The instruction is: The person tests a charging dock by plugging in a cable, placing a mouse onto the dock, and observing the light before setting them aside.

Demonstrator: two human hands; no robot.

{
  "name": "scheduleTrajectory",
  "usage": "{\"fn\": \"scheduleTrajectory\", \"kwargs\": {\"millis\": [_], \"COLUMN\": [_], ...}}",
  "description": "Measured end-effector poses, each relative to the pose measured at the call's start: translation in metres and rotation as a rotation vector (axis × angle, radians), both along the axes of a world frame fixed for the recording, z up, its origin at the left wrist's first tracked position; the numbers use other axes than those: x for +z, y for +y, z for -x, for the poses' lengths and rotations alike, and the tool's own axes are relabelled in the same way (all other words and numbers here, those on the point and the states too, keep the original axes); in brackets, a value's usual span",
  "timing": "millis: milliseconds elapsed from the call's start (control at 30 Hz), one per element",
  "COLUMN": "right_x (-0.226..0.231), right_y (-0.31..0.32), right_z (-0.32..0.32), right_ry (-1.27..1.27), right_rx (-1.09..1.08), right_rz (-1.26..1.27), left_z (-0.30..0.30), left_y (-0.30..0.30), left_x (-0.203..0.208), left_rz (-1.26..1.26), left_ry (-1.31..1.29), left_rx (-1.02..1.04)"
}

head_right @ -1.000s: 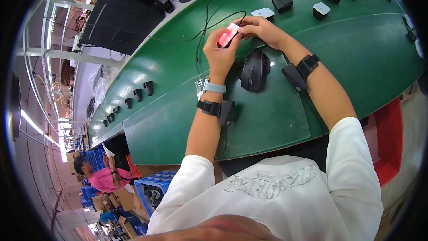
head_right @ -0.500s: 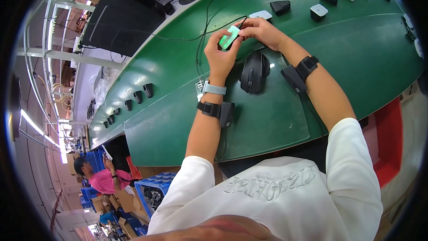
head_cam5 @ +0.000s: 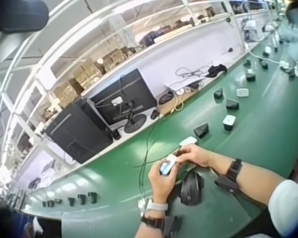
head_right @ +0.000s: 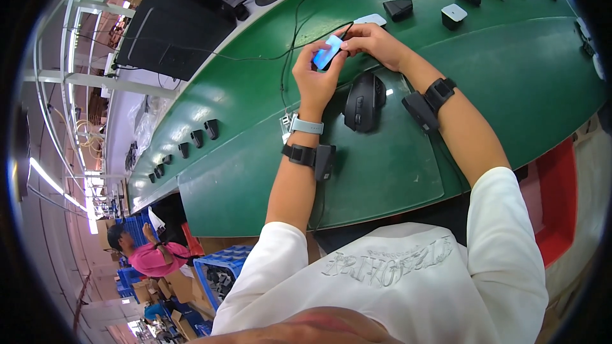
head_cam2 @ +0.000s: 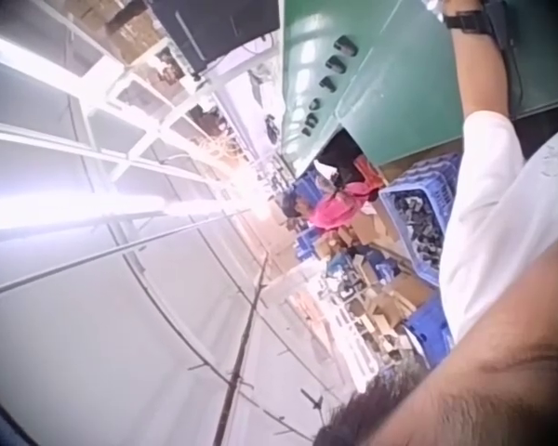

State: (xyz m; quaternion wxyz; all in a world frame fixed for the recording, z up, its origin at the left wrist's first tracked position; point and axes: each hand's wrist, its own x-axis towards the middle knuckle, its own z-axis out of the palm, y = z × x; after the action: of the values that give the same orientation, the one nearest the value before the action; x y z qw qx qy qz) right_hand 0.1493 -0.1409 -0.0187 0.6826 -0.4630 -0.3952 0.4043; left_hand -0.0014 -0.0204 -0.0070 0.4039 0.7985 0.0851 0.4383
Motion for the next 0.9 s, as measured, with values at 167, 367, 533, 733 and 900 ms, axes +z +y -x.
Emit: {"fn": "scheduleTrajectory", "kwargs": {"millis": [167, 367, 533, 733, 900], "right_x": [0.002, 0.002, -0.001, 0.003, -0.016], "right_y": [-0.002, -0.004, -0.005, 0.012, -0.004], "right_z": [0.0, 0.001, -0.001, 0.008, -0.015], "right_ry": [-0.016, 0.05, -0.031, -0.215, -0.313], "right_rx": [-0.001, 0.005, -0.052, -0.139, -0.338], "right_rz": [0.028, 0.031, 0.021, -0.018, 0.123], "left_z": [0.003, 0.003, 0.001, 0.014, 0.004], "left_y": [0.002, -0.001, -0.001, 0.01, -0.013], "left_x": [-0.001, 0.002, 0.001, 0.018, 0.006], "left_rz": [-0.011, -0.001, 0.076, 0.756, 0.334], "left_ry": [0.048, -0.022, 0.061, 0.268, 0.038], "left_rx": [-0.011, -0.027, -0.072, -0.159, -0.252]}}
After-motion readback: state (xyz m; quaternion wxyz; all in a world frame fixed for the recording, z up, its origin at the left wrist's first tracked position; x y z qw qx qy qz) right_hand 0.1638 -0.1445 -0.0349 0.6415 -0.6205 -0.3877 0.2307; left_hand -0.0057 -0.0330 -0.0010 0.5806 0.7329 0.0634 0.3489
